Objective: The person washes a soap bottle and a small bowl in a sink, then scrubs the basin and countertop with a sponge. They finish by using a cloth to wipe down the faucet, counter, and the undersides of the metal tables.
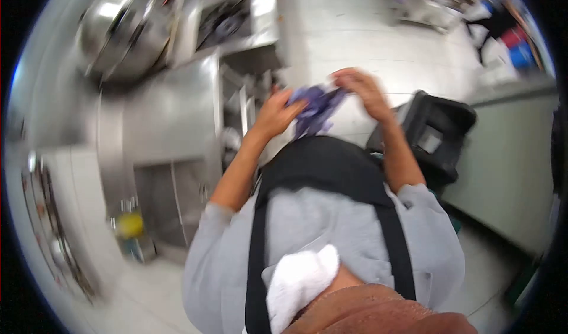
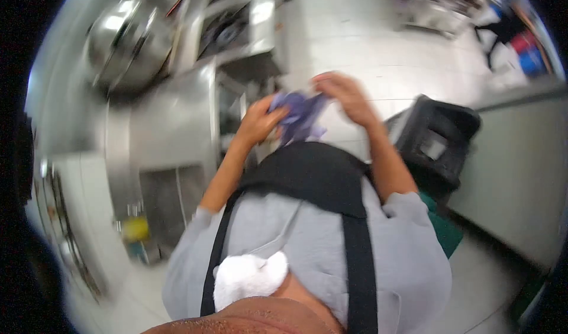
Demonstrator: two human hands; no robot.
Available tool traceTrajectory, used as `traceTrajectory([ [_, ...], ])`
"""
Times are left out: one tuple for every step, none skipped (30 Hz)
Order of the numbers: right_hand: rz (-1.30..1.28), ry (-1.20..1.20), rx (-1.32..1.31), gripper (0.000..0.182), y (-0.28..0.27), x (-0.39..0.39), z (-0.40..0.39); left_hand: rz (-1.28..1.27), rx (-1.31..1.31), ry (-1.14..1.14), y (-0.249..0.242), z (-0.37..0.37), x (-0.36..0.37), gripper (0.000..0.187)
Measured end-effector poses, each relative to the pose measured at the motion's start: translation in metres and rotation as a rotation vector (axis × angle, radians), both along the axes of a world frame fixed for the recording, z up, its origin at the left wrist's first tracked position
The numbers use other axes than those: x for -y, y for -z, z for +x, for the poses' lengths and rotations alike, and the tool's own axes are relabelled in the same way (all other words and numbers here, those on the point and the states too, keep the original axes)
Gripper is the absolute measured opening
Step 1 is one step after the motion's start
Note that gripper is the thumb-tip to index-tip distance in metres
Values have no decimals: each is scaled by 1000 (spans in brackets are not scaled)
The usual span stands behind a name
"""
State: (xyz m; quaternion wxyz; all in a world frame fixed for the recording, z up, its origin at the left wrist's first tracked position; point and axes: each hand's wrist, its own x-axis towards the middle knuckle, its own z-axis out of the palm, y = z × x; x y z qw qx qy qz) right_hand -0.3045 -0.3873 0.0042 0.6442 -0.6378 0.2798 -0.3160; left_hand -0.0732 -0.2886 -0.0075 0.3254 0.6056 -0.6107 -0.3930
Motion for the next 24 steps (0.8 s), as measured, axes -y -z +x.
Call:
traceTrajectory([
  [-114, 26, -86, 40, -5, -2, -5, 13, -54, 13, -19, -4, -1, 26],
  [-355, 50, -76, 51, -10, -5, 0, -170, 47, 13, -17, -8, 1, 25],
  [-402, -14, -117, 57, -13, -9, 7, -241, 71, 64, -16, -14, 5, 26],
  [-322, -137, -130, 57, -15, -14, 16, -312, 94, 132, -18, -19, 8, 26],
  [-249, -245, -152, 58, -24, -22, 19, -295, 150, 165, -32, -27, 5, 26],
  [-178, -346, -175, 58, -24, -24, 24, -277, 207, 206, -37, -33, 5, 26],
  [-84, -373, -165, 53, -7, -19, 24, -234, 50, 148, -33, -37, 3, 30],
  [-23, -415, -307, 48, -5, -17, 23, -245, 44, 123, -33, -37, 1, 32],
  [38, -455, -448, 43, -5, -18, 22, -253, 40, 100, -35, -35, -3, 34],
  [99, -493, -588, 38, -2, -17, 21, -257, 38, 80, -37, -33, -5, 36],
  [39, -526, -721, 27, 9, -14, 20, -238, -32, 56, -38, -32, -9, 39],
  [2, -515, -691, 26, 23, -13, 18, -225, -27, 2, -37, -31, -11, 38],
  [-34, -498, -663, 25, 42, -12, 18, -213, -25, -48, -35, -31, -12, 38],
  [-69, -480, -637, 25, 64, -10, 17, -201, -25, -96, -32, -30, -13, 38],
  [21, -477, -649, 29, 97, -3, 16, -107, -45, -89, -29, -27, -11, 36],
  [223, -384, -521, 29, 103, -4, 21, -38, -144, -81, -27, -29, -11, 36],
  [427, -285, -390, 30, 108, -8, 25, 34, -242, -72, -26, -32, -11, 36],
  [629, -176, -257, 31, 114, -11, 29, 109, -340, -61, -26, -33, -11, 37],
  [757, -118, -172, 33, 120, -12, 31, 190, -419, 25, -28, -35, -14, 43],
  [886, -51, -83, 35, 128, -12, 32, 205, -345, 107, -21, -33, -15, 43],
  [1014, 21, 6, 37, 137, -13, 32, 221, -273, 193, -9, -31, -17, 43],
  [1142, 98, 96, 39, 147, -13, 33, 238, -204, 281, 3, -28, -21, 43],
  [1170, -5, 258, 39, 160, -11, 32, 227, -121, 226, 11, -23, -26, 43],
  [1190, -103, 424, 39, 174, -9, 30, 310, -144, 102, 20, -17, -32, 42],
])
